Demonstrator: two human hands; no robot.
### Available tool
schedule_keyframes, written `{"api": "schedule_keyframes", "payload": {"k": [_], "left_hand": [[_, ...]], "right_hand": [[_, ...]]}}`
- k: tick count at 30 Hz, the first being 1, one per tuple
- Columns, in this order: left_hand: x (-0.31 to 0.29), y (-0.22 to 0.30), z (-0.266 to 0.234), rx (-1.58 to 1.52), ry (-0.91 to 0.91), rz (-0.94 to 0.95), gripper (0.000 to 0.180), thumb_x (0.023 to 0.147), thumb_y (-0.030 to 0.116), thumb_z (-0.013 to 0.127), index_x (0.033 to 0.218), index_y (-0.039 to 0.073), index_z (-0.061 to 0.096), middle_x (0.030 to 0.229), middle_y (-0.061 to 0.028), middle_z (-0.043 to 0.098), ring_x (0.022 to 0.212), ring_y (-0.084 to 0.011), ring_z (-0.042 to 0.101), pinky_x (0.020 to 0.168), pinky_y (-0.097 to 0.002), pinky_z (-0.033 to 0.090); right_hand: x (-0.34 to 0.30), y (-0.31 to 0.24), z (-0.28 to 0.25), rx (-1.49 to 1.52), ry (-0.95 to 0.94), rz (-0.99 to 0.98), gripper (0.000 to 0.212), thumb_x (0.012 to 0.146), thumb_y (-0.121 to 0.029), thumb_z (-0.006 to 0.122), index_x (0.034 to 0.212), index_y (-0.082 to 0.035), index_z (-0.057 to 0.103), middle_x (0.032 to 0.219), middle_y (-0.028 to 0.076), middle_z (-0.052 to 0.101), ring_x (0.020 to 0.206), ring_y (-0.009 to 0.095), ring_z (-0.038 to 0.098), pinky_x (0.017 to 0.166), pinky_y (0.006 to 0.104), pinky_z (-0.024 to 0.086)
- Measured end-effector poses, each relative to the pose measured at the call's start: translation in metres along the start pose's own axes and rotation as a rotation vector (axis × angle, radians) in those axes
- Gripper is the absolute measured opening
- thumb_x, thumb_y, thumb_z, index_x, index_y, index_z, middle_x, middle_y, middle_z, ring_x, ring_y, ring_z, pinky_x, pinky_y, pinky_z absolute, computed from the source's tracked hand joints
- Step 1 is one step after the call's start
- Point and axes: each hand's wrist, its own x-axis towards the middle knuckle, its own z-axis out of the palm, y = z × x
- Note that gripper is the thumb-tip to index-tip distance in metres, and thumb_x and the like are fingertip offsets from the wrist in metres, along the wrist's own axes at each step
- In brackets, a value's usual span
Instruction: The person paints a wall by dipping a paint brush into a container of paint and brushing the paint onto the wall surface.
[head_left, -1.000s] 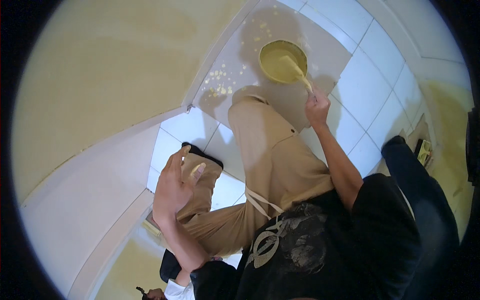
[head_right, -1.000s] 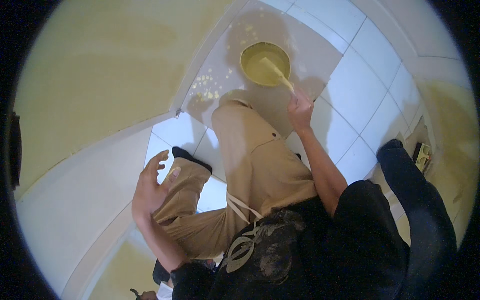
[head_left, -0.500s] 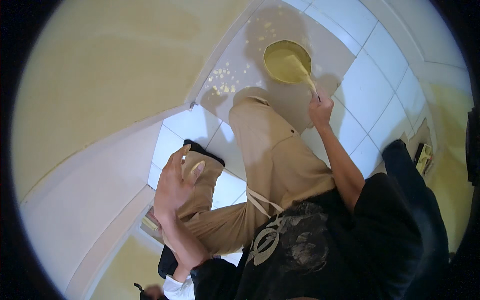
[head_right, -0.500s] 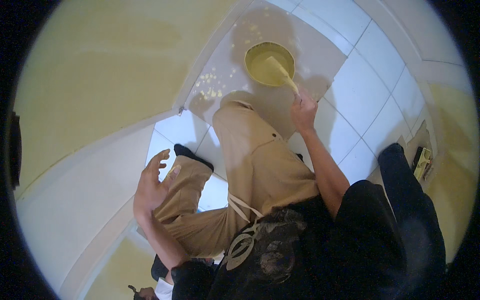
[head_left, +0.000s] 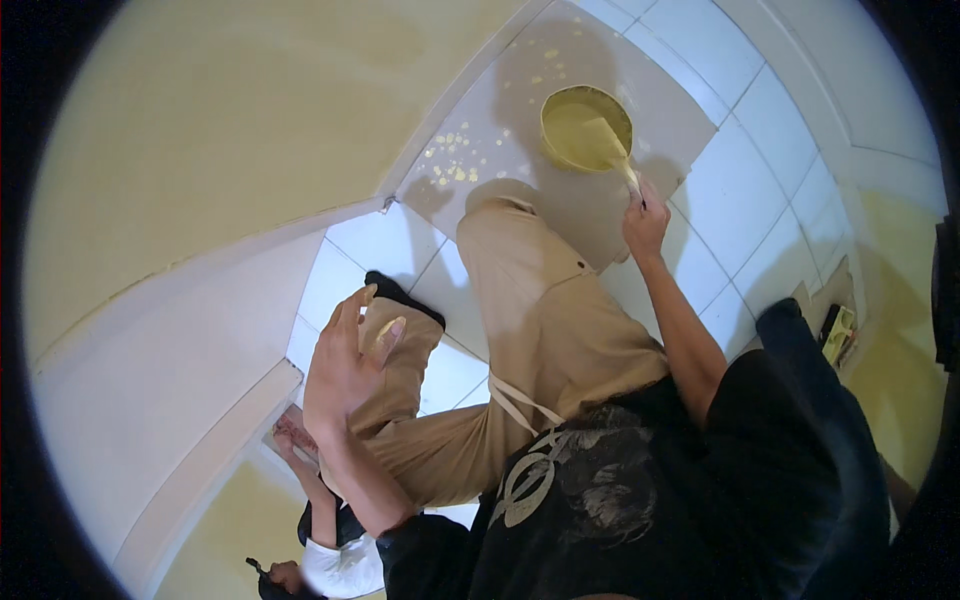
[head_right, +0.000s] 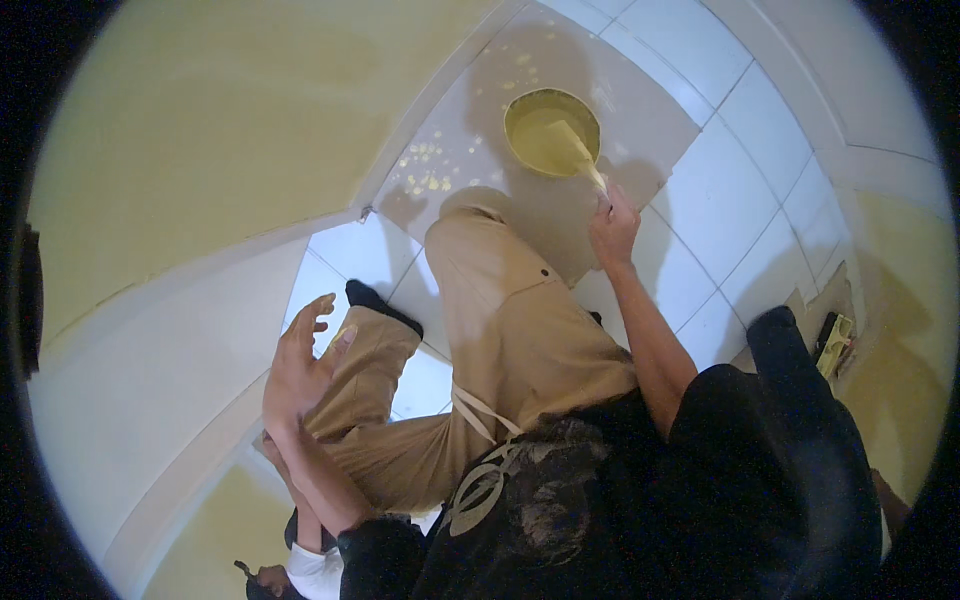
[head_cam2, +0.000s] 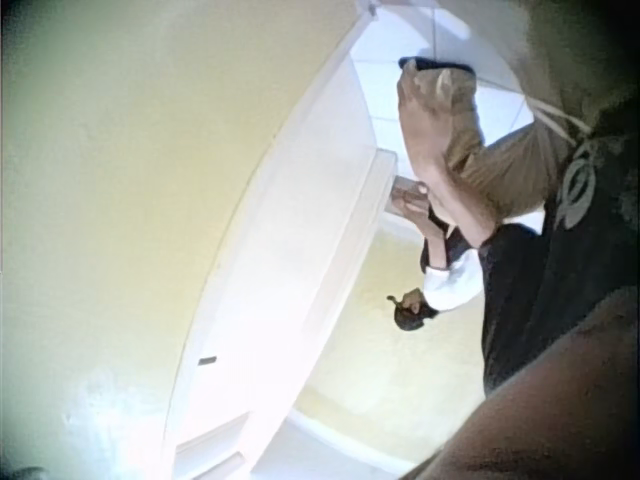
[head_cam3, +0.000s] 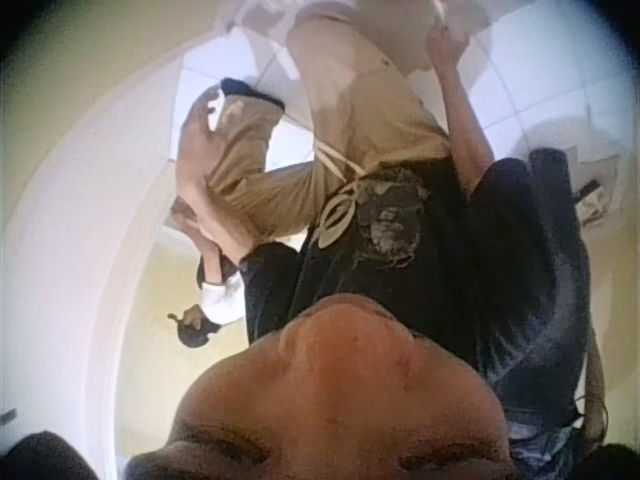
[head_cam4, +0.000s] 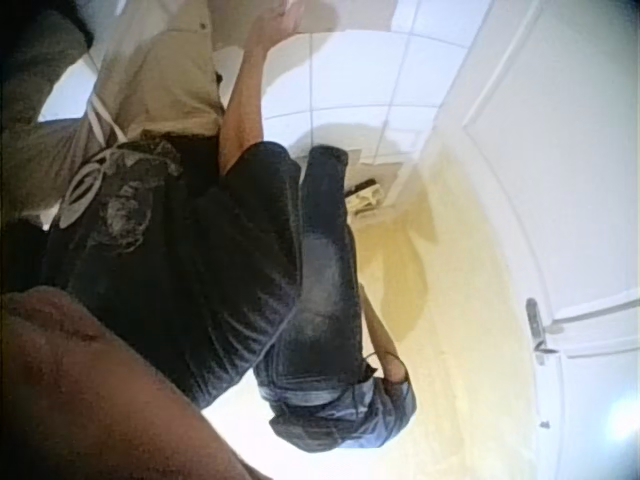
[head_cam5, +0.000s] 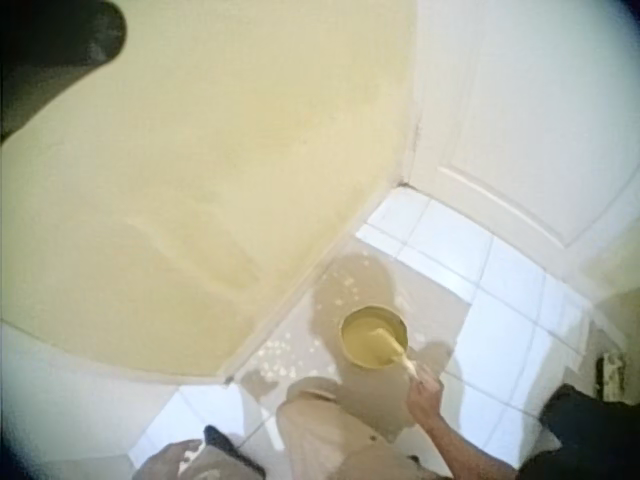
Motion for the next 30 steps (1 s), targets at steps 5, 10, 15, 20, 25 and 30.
{"api": "schedule_keyframes", "payload": {"k": [5,10,15,20,25,30], "left_hand": [[-0.006,-0.007,-0.004,-0.021,0.029,0.060,0.056,0.094,0.032,0.073,0.137,0.001,0.054,0.128,-0.0210,0.065,0.109,-0.0349,0.066,0.094,-0.0423,0.054],[-0.001,-0.005,-0.002,-0.025,0.050,0.069,0.056,0.093,0.031,0.073,0.137,0.000,0.054,0.130,-0.0231,0.063,0.109,-0.0354,0.067,0.095,-0.0432,0.054],[-0.004,-0.008,-0.002,-0.029,0.018,0.005,0.061,0.093,0.038,0.072,0.138,0.002,0.054,0.131,-0.0218,0.063,0.110,-0.0367,0.066,0.095,-0.0433,0.054],[-0.005,-0.009,-0.006,-0.037,0.019,-0.026,0.062,0.093,0.041,0.072,0.139,0.003,0.054,0.130,-0.0211,0.064,0.113,-0.0367,0.066,0.096,-0.0435,0.053],[0.001,-0.032,-0.004,-0.053,0.079,0.045,0.062,0.093,0.043,0.071,0.139,0.005,0.055,0.130,-0.0209,0.064,0.112,-0.0361,0.066,0.095,-0.0434,0.054],[0.002,-0.021,-0.013,-0.063,0.027,-0.037,0.063,0.093,0.044,0.070,0.141,0.005,0.054,0.132,-0.0207,0.063,0.111,-0.0351,0.066,0.095,-0.0429,0.054]], "right_hand": [[-0.004,-0.020,0.003,0.121,0.011,0.167,0.027,0.097,-0.015,0.063,0.118,0.001,0.068,0.082,0.012,0.061,0.073,0.024,0.057,0.067,0.0374,0.045],[0.001,-0.027,-0.005,0.314,-0.042,0.435,0.026,0.100,-0.020,0.063,0.117,-0.001,0.068,0.080,0.000,0.055,0.072,0.010,0.046,0.061,0.0310,0.039],[0.020,-0.103,0.006,0.647,-0.039,0.230,0.027,0.102,-0.027,0.065,0.115,-0.004,0.068,0.082,-0.002,0.058,0.070,0.007,0.049,0.060,0.0266,0.041],[0.040,-0.198,0.042,0.811,-0.145,0.174,0.028,0.101,-0.029,0.067,0.111,-0.003,0.068,0.082,-0.002,0.060,0.074,0.005,0.052,0.063,0.0240,0.043],[0.064,-0.328,0.050,0.919,-0.167,0.068,0.028,0.099,-0.027,0.068,0.108,-0.001,0.068,0.080,-0.001,0.060,0.066,0.005,0.050,0.055,0.0237,0.039],[0.080,-0.367,0.069,1.034,-0.185,0.017,0.035,0.100,-0.032,0.066,0.107,0.002,0.068,0.069,0.001,0.058,0.056,0.006,0.047,0.051,0.0253,0.038]]}}
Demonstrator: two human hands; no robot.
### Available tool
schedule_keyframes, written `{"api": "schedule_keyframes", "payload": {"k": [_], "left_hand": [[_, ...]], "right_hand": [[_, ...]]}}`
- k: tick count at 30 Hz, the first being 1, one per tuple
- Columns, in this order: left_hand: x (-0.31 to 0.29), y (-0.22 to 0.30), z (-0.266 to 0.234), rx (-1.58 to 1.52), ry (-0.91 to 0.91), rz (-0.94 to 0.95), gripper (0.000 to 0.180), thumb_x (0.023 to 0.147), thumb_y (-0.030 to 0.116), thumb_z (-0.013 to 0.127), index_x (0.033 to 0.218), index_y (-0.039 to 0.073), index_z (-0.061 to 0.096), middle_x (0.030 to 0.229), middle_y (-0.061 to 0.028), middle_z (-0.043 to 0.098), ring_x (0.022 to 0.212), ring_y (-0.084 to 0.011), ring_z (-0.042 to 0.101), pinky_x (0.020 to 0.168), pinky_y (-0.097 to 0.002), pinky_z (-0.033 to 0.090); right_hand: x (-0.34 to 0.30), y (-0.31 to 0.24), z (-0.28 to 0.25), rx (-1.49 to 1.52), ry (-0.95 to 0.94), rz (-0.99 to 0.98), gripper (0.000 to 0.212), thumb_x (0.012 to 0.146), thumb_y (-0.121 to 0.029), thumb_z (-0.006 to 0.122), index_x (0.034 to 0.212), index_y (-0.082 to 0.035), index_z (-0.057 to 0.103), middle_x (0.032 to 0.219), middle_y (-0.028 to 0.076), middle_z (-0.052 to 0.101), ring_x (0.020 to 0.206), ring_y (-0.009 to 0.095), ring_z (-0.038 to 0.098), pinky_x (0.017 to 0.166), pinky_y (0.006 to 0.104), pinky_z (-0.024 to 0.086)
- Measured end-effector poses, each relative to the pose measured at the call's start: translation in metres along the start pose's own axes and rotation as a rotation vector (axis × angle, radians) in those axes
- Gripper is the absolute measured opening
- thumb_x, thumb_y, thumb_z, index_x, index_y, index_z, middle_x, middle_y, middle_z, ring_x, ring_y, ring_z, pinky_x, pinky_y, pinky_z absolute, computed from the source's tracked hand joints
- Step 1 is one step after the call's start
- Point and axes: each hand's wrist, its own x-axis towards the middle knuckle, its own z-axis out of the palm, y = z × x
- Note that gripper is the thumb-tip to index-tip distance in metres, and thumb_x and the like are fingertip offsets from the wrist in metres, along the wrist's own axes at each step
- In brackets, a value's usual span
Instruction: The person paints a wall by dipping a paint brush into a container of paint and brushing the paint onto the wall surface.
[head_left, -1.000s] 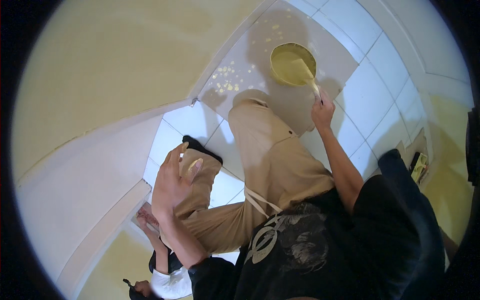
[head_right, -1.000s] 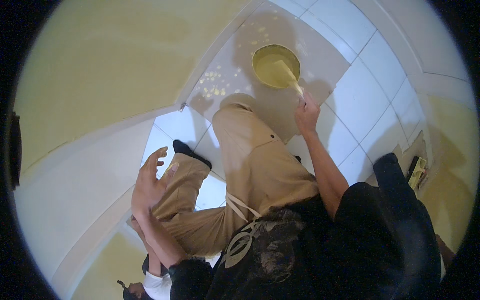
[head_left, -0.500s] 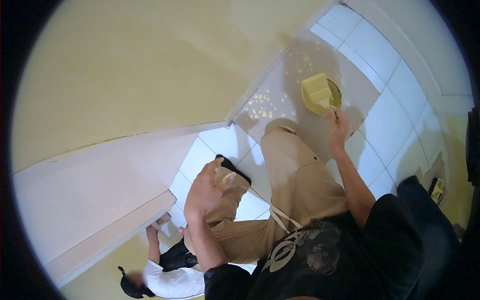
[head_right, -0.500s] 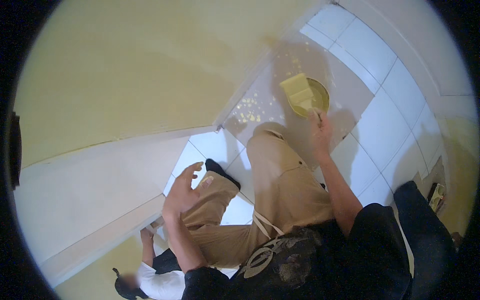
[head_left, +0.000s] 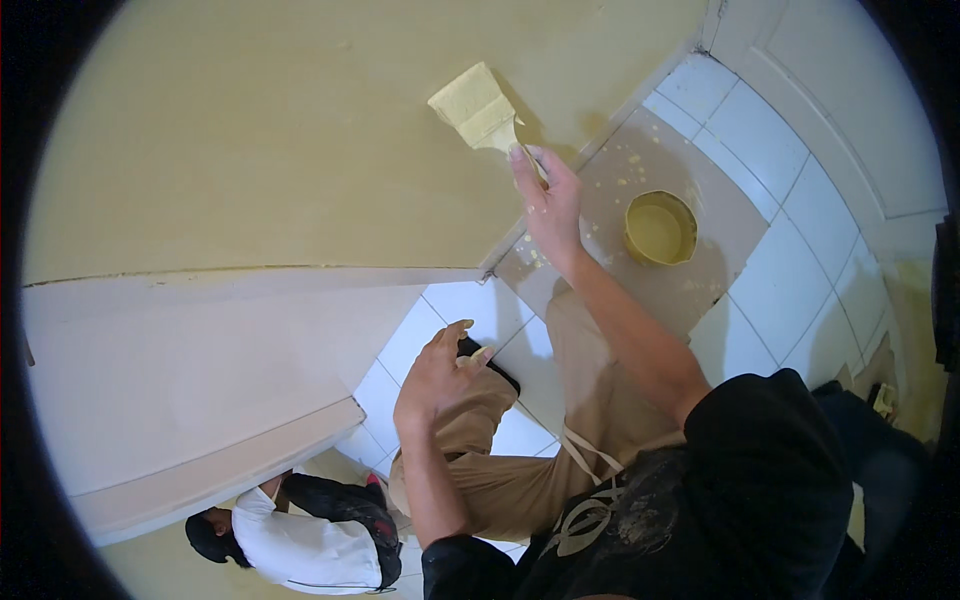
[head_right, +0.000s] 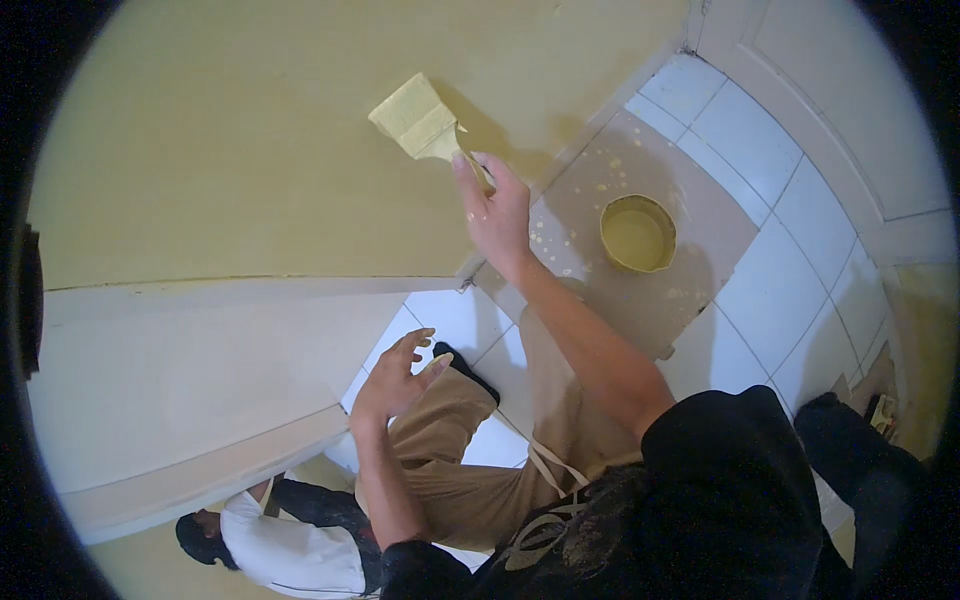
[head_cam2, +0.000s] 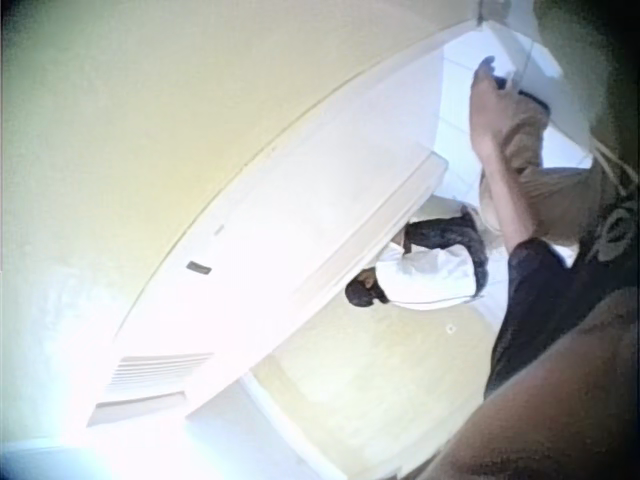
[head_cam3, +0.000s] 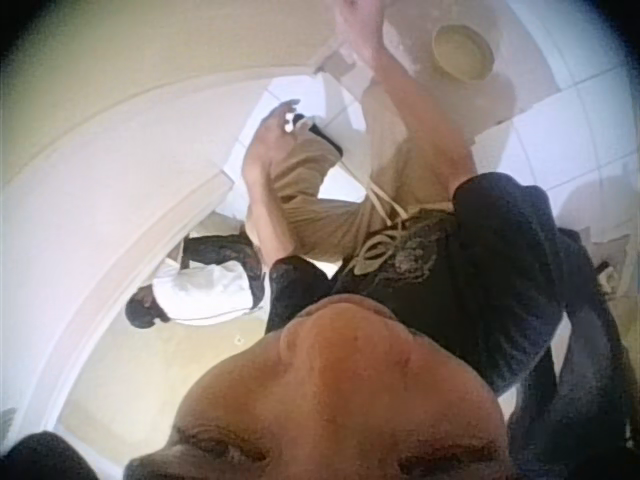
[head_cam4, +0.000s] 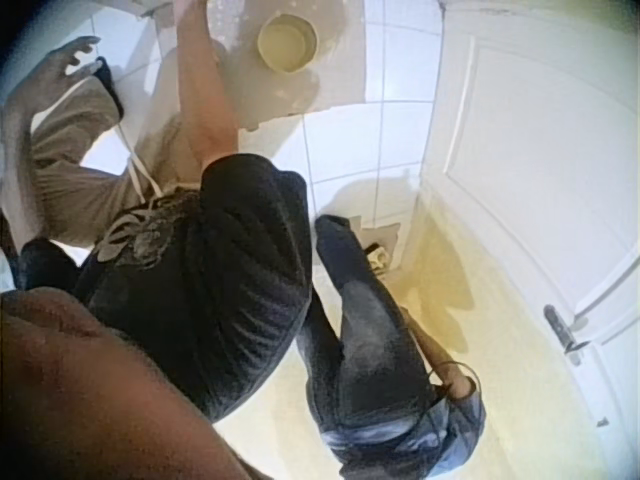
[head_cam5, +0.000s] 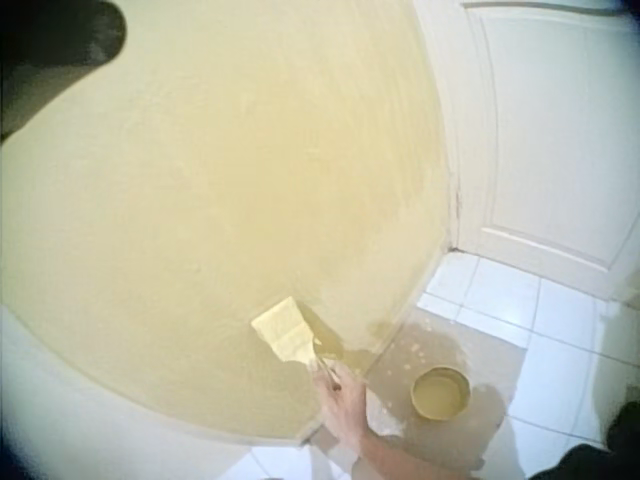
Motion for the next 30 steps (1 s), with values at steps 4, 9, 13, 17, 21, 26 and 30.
{"api": "schedule_keyframes", "payload": {"k": [4,9,13,17,21,26,30], "left_hand": [[0.000,-0.004,-0.001,0.012,-0.008,0.011,0.065,0.093,0.045,0.070,0.142,0.005,0.053,0.133,-0.0204,0.063,0.111,-0.0350,0.066,0.095,-0.0430,0.054],[-0.001,0.003,-0.003,0.019,0.016,0.020,0.065,0.093,0.047,0.070,0.140,0.005,0.054,0.130,-0.0212,0.064,0.110,-0.0366,0.067,0.092,-0.0438,0.055],[0.000,-0.006,0.005,0.019,0.024,0.054,0.064,0.093,0.046,0.071,0.139,0.004,0.055,0.128,-0.0223,0.064,0.106,-0.0373,0.068,0.091,-0.0440,0.056],[-0.006,-0.003,0.004,-0.003,0.093,0.108,0.062,0.092,0.043,0.072,0.136,0.002,0.056,0.125,-0.0237,0.065,0.104,-0.0376,0.068,0.090,-0.0436,0.056],[-0.009,0.006,-0.004,-0.059,0.063,0.061,0.060,0.091,0.040,0.073,0.134,0.001,0.057,0.122,-0.0246,0.067,0.103,-0.0373,0.068,0.090,-0.0427,0.055],[-0.009,-0.010,0.009,-0.043,0.140,0.081,0.061,0.091,0.040,0.072,0.134,0.000,0.057,0.124,-0.0241,0.066,0.106,-0.0391,0.067,0.094,-0.0436,0.053],[-0.015,-0.001,-0.001,-0.042,0.102,0.047,0.063,0.093,0.046,0.067,0.136,0.002,0.056,0.129,-0.0237,0.064,0.119,-0.0402,0.062,0.102,-0.0449,0.050]], "right_hand": [[0.015,0.035,-0.004,-0.115,0.011,0.095,0.042,0.099,-0.037,0.066,0.109,0.003,0.068,0.065,0.004,0.058,0.052,0.008,0.047,0.051,0.0279,0.040],[0.019,0.098,-0.034,-0.469,0.121,-0.107,0.047,0.096,-0.044,0.066,0.109,0.001,0.069,0.078,0.019,0.068,0.069,0.032,0.065,0.067,0.0421,0.049],[-0.004,0.098,-0.069,-0.544,0.088,0.097,0.044,0.094,-0.044,0.067,0.105,-0.001,0.071,0.087,0.021,0.070,0.083,0.040,0.067,0.074,0.0465,0.050],[-0.023,0.091,-0.095,-0.716,0.038,0.222,0.040,0.096,-0.041,0.063,0.099,-0.003,0.072,0.086,0.021,0.070,0.083,0.040,0.068,0.074,0.0474,0.050],[-0.009,0.044,-0.091,-0.812,-0.159,0.251,0.036,0.097,-0.036,0.061,0.098,-0.002,0.072,0.084,0.021,0.070,0.083,0.043,0.067,0.074,0.0491,0.050],[-0.005,0.004,-0.063,-0.705,-0.150,0.112,0.038,0.098,-0.035,0.061,0.095,0.002,0.071,0.076,0.019,0.067,0.072,0.033,0.064,0.069,0.0449,0.048],[-0.005,-0.055,-0.046,-0.652,-0.161,0.139,0.041,0.099,-0.034,0.061,0.095,0.005,0.071,0.069,0.013,0.062,0.066,0.019,0.055,0.064,0.0387,0.044]]}}
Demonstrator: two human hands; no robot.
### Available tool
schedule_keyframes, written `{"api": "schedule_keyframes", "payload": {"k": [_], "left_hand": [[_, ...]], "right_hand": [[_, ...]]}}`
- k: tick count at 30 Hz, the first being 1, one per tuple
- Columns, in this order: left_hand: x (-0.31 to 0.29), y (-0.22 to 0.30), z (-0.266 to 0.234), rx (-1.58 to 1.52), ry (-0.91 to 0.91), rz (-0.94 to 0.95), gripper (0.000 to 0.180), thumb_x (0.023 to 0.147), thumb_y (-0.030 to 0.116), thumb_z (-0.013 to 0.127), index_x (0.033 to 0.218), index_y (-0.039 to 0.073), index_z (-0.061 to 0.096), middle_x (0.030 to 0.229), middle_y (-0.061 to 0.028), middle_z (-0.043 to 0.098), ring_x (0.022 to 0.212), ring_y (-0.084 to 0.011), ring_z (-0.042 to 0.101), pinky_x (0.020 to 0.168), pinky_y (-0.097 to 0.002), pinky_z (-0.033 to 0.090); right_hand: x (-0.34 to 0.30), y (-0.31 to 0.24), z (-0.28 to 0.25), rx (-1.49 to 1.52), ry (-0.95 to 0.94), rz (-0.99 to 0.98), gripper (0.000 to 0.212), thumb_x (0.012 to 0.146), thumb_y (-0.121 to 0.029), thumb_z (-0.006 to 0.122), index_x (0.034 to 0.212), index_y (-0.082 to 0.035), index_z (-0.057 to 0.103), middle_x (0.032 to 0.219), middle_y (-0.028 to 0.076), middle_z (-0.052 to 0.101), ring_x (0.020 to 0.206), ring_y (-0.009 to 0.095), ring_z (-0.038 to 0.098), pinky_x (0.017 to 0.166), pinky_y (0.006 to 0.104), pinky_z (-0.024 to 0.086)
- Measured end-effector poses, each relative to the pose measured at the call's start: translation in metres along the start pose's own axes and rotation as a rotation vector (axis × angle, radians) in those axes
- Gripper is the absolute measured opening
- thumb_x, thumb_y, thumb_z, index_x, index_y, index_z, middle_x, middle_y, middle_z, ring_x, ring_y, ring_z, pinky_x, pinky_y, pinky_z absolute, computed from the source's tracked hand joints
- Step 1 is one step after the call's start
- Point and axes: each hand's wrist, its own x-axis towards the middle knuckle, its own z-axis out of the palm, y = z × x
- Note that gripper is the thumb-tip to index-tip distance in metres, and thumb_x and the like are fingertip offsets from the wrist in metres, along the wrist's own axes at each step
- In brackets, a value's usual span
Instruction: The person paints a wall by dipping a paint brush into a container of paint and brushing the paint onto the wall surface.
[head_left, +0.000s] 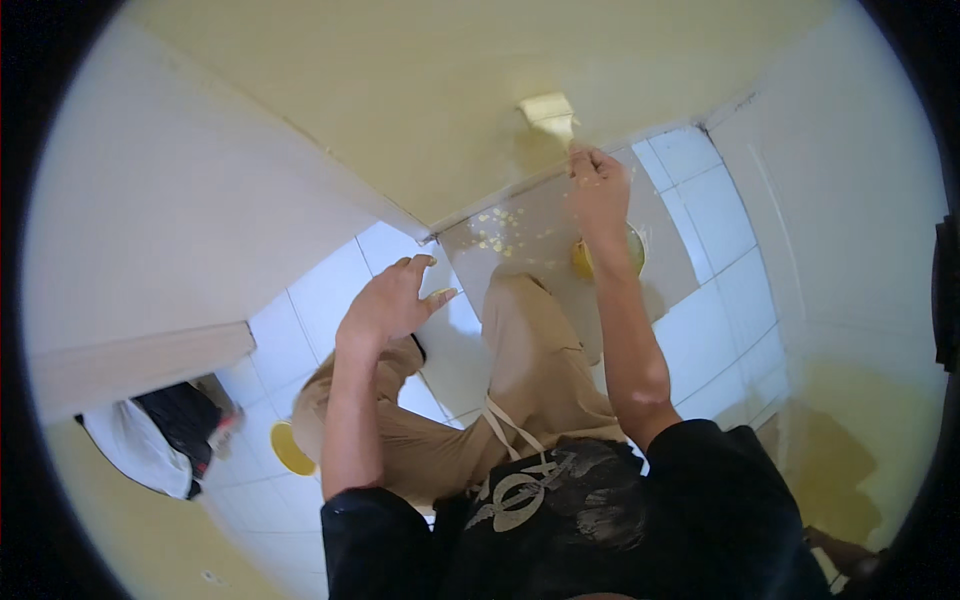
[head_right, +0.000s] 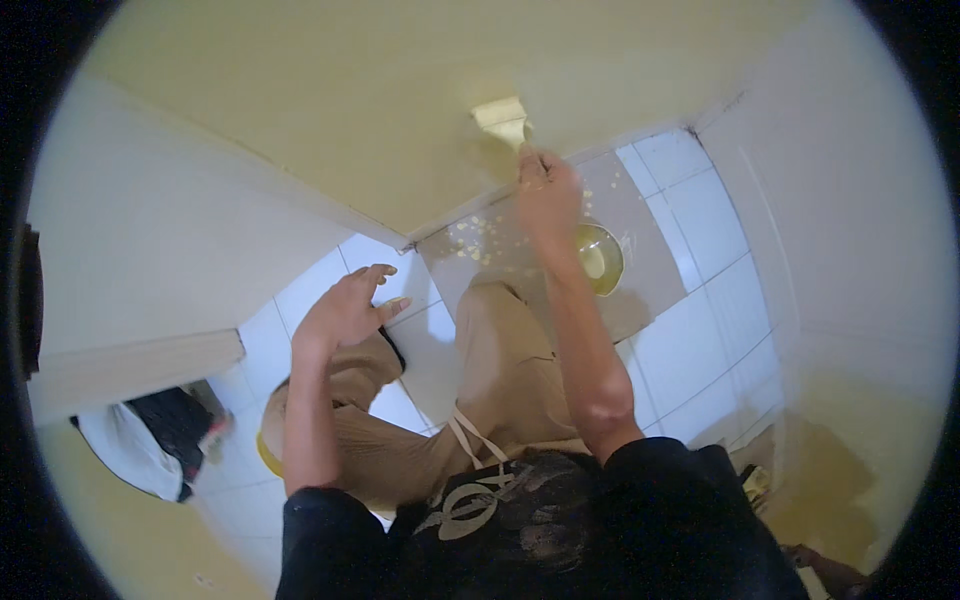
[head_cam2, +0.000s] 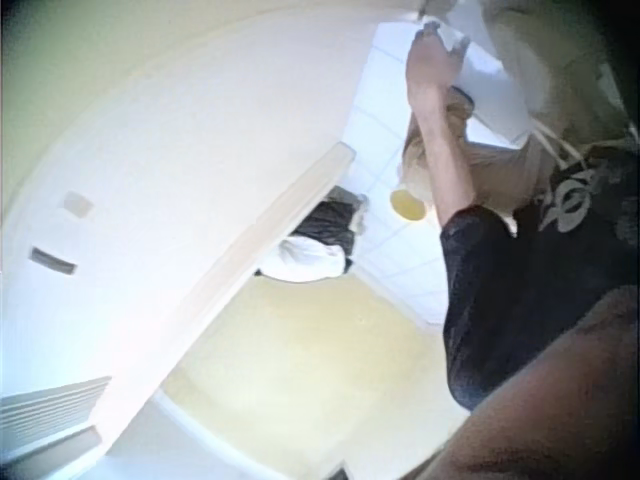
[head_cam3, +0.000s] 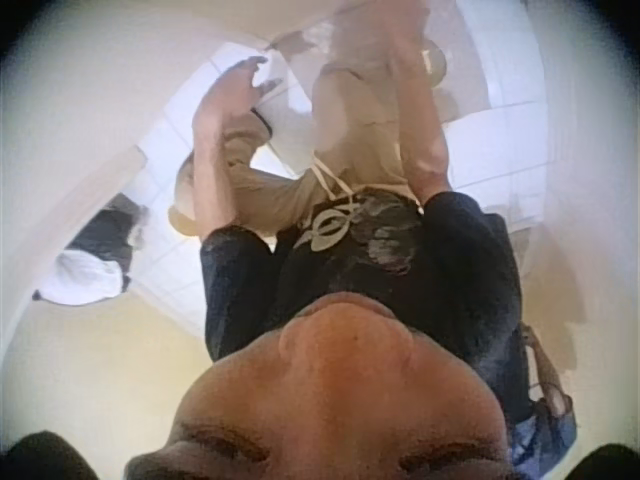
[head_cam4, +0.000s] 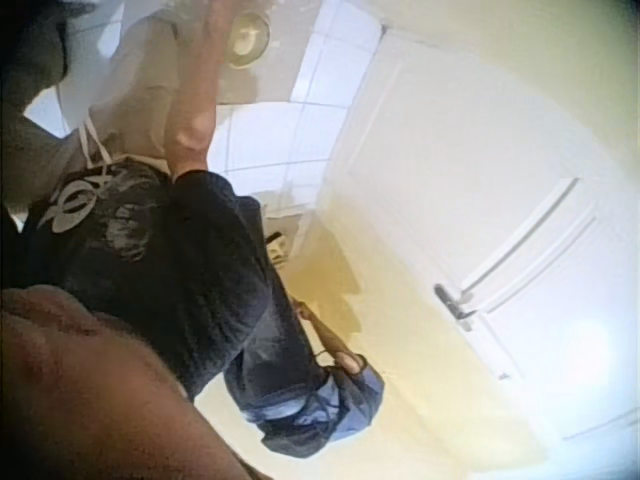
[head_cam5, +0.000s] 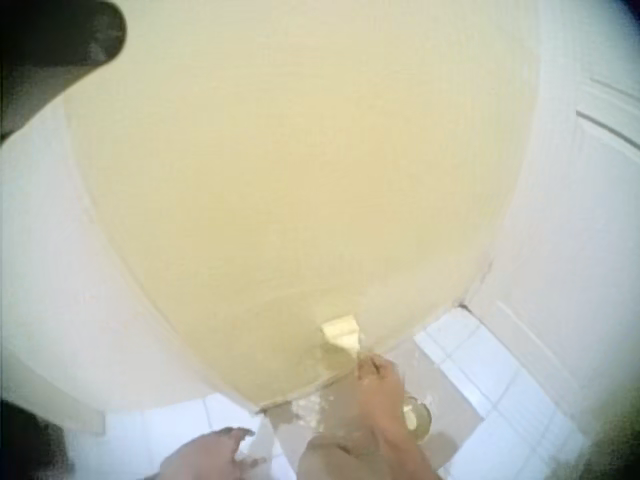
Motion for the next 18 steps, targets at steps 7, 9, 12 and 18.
{"api": "schedule_keyframes", "payload": {"k": [7,9,12,18], "left_hand": [[0.002,-0.005,0.002,-0.007,-0.033,-0.025,0.065,0.093,0.048,0.066,0.138,0.003,0.054,0.133,-0.0239,0.061,0.122,-0.0399,0.060,0.104,-0.0465,0.049],[0.004,-0.001,0.000,-0.020,-0.060,-0.007,0.065,0.093,0.046,0.066,0.139,0.002,0.053,0.134,-0.0239,0.061,0.122,-0.0399,0.059,0.104,-0.0464,0.049],[0.005,0.005,0.001,0.007,-0.073,-0.030,0.063,0.093,0.044,0.066,0.136,-0.001,0.054,0.131,-0.0247,0.062,0.120,-0.0412,0.060,0.102,-0.0470,0.049],[0.006,0.006,0.019,-0.006,-0.056,0.028,0.058,0.092,0.040,0.067,0.128,-0.003,0.056,0.120,-0.0256,0.064,0.112,-0.0410,0.063,0.095,-0.0488,0.051]], "right_hand": [[-0.005,-0.024,-0.021,0.129,0.048,-0.231,0.039,0.099,-0.032,0.065,0.097,0.007,0.072,0.066,-0.002,0.053,0.056,0.012,0.046,0.053,0.0317,0.038],[-0.014,-0.037,-0.026,0.280,0.029,-0.120,0.032,0.100,-0.026,0.066,0.100,0.005,0.073,0.065,-0.005,0.050,0.054,0.006,0.040,0.049,0.0260,0.031],[-0.008,-0.030,-0.006,0.409,0.078,-0.226,0.027,0.101,-0.023,0.065,0.098,0.002,0.073,0.062,-0.007,0.045,0.053,0.002,0.035,0.048,0.0230,0.026],[0.019,0.056,0.044,0.179,0.037,-0.170,0.029,0.101,-0.024,0.063,0.090,0.002,0.071,0.062,-0.007,0.045,0.056,0.004,0.035,0.051,0.0261,0.027]]}}
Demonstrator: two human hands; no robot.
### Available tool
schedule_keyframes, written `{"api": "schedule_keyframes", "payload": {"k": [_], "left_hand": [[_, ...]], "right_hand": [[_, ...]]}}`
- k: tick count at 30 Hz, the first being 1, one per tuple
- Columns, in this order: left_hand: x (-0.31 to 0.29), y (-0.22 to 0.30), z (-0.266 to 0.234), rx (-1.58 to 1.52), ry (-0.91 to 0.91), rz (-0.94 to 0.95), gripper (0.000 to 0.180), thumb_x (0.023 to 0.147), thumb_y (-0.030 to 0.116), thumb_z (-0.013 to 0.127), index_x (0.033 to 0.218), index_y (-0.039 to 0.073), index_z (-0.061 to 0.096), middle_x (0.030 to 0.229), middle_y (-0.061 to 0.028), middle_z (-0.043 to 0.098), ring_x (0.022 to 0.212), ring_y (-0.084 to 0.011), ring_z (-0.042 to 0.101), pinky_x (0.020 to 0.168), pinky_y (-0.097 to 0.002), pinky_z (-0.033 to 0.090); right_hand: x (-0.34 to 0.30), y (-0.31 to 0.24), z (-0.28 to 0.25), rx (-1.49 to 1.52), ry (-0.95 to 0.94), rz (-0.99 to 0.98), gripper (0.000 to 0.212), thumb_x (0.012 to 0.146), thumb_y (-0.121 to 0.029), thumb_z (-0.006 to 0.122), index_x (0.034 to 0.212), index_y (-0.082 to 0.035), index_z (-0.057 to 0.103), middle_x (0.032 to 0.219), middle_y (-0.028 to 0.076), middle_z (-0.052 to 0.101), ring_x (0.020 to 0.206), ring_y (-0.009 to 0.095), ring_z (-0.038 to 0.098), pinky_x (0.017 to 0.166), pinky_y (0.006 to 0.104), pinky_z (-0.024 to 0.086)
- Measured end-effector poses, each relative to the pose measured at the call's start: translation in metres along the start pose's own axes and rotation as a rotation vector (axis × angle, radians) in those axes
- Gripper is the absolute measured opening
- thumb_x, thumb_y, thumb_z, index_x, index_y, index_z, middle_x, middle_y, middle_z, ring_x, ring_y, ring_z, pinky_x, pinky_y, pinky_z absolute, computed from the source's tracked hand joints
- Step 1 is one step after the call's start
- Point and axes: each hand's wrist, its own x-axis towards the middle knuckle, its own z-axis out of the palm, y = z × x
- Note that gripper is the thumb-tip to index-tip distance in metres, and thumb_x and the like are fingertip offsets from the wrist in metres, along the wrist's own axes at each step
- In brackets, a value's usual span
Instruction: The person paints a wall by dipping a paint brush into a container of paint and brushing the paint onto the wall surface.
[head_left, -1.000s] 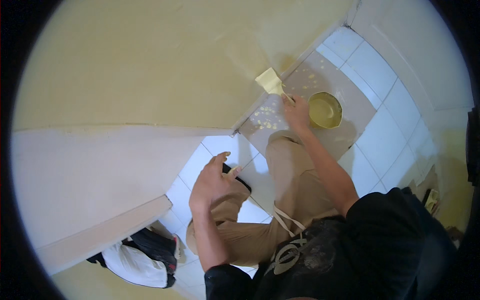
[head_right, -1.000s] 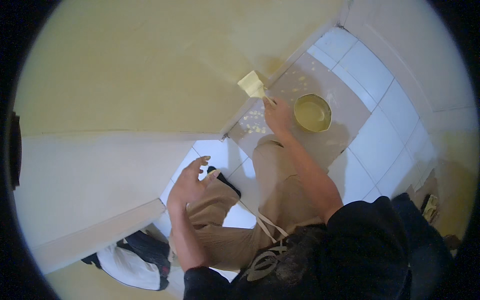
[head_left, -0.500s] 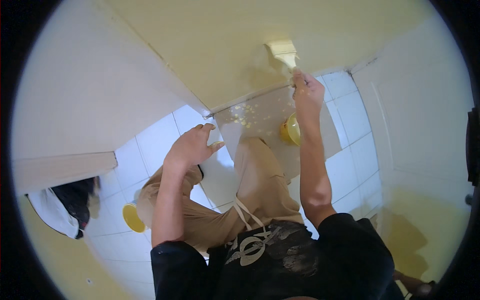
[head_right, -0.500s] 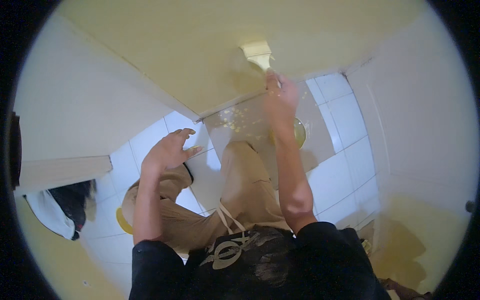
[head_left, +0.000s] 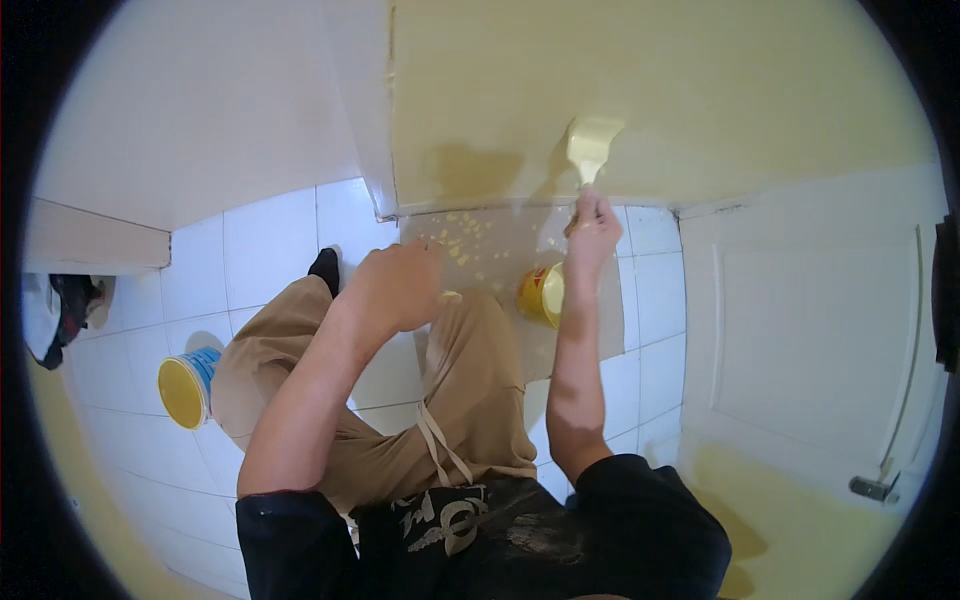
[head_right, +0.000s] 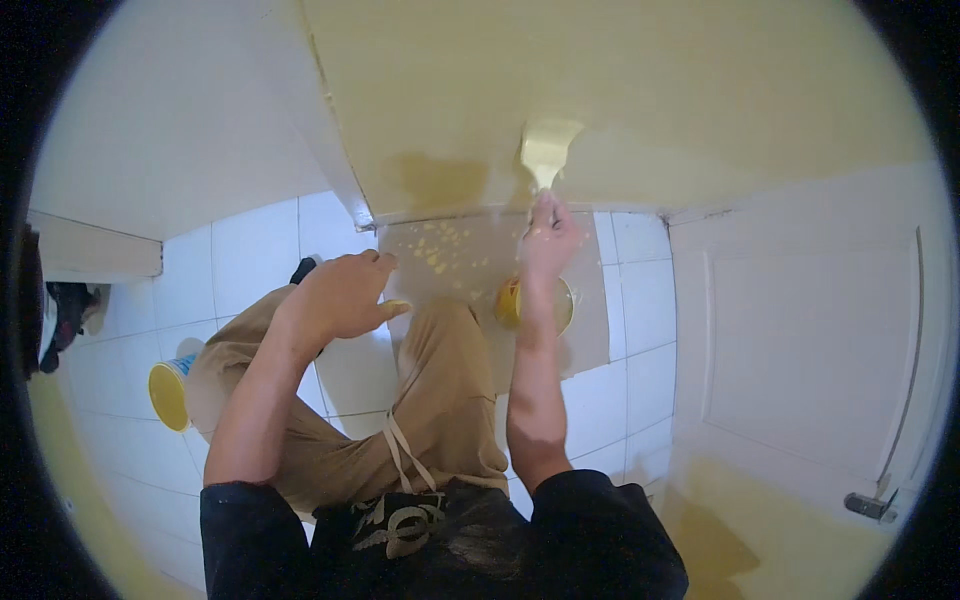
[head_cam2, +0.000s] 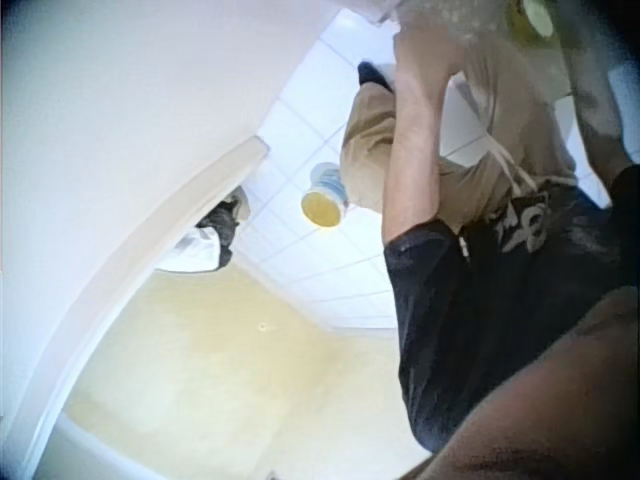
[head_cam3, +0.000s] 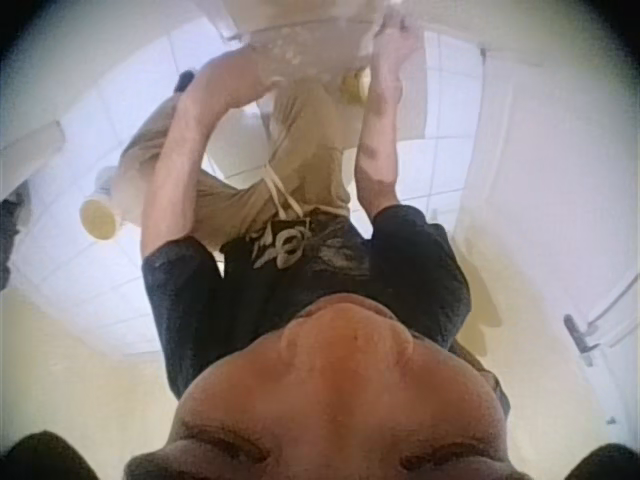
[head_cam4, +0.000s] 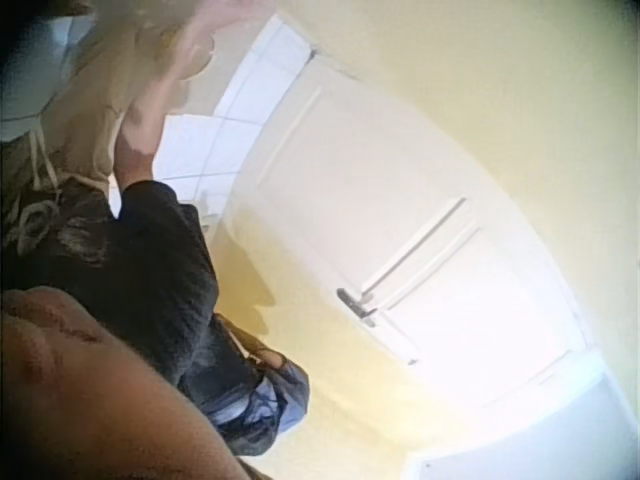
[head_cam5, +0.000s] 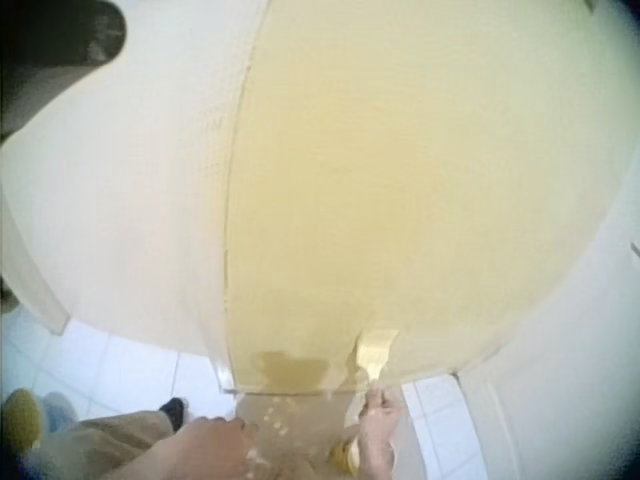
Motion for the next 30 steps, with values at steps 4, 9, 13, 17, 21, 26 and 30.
{"api": "schedule_keyframes", "payload": {"k": [4,9,13,17,21,26,30], "left_hand": [[0.000,0.003,-0.002,-0.041,0.004,0.025,0.056,0.091,0.039,0.068,0.126,-0.003,0.057,0.117,-0.0248,0.065,0.108,-0.0405,0.065,0.092,-0.0481,0.052],[0.008,0.009,-0.006,-0.017,0.033,0.018,0.053,0.091,0.038,0.068,0.122,-0.003,0.058,0.112,-0.0246,0.066,0.103,-0.0421,0.066,0.089,-0.0482,0.053],[-0.011,-0.009,0.006,0.005,0.037,-0.003,0.053,0.091,0.039,0.068,0.122,-0.004,0.057,0.113,-0.0255,0.066,0.104,-0.0422,0.066,0.090,-0.0484,0.053],[0.000,-0.003,0.000,0.013,0.060,0.008,0.052,0.092,0.040,0.067,0.122,-0.002,0.058,0.113,-0.0247,0.066,0.105,-0.0415,0.066,0.091,-0.0494,0.053],[0.000,-0.004,-0.001,0.045,0.064,0.028,0.055,0.094,0.040,0.067,0.127,-0.003,0.058,0.116,-0.0262,0.066,0.106,-0.0422,0.066,0.092,-0.0497,0.053],[0.002,0.007,-0.003,0.021,-0.041,0.020,0.064,0.092,0.046,0.067,0.134,-0.001,0.056,0.126,-0.0274,0.063,0.116,-0.0423,0.062,0.099,-0.0460,0.050],[0.001,0.016,-0.004,0.089,-0.050,0.043,0.061,0.093,0.042,0.069,0.134,-0.001,0.056,0.126,-0.0271,0.063,0.108,-0.0397,0.065,0.095,-0.0444,0.052]], "right_hand": [[0.002,0.107,0.008,-0.047,-0.082,0.034,0.037,0.101,-0.025,0.064,0.070,-0.008,0.055,0.060,-0.004,0.044,0.051,0.007,0.038,0.046,0.0258,0.032],[-0.012,0.190,-0.023,-0.334,-0.001,0.040,0.039,0.099,-0.025,0.065,0.066,-0.006,0.056,0.060,-0.002,0.048,0.053,0.007,0.038,0.048,0.0302,0.031],[-0.037,0.113,0.001,-0.337,-0.057,0.018,0.042,0.097,-0.027,0.064,0.062,-0.005,0.057,0.058,-0.001,0.048,0.054,0.009,0.038,0.051,0.0341,0.031],[0.009,0.059,0.003,-0.187,-0.037,0.154,0.040,0.096,-0.026,0.066,0.063,-0.005,0.057,0.058,-0.003,0.047,0.053,0.009,0.038,0.050,0.0314,0.029],[0.016,-0.009,-0.005,-0.051,-0.035,0.189,0.044,0.098,-0.030,0.062,0.065,-0.002,0.053,0.061,-0.004,0.044,0.058,0.008,0.035,0.052,0.0312,0.027],[0.002,-0.082,-0.026,0.087,0.042,0.119,0.040,0.096,-0.033,0.069,0.072,-0.002,0.065,0.061,-0.007,0.044,0.056,0.005,0.036,0.051,0.0268,0.028],[-0.009,-0.067,-0.026,0.118,0.146,0.070,0.045,0.093,-0.038,0.073,0.074,0.003,0.066,0.058,-0.004,0.046,0.059,0.006,0.039,0.052,0.0309,0.033]]}}
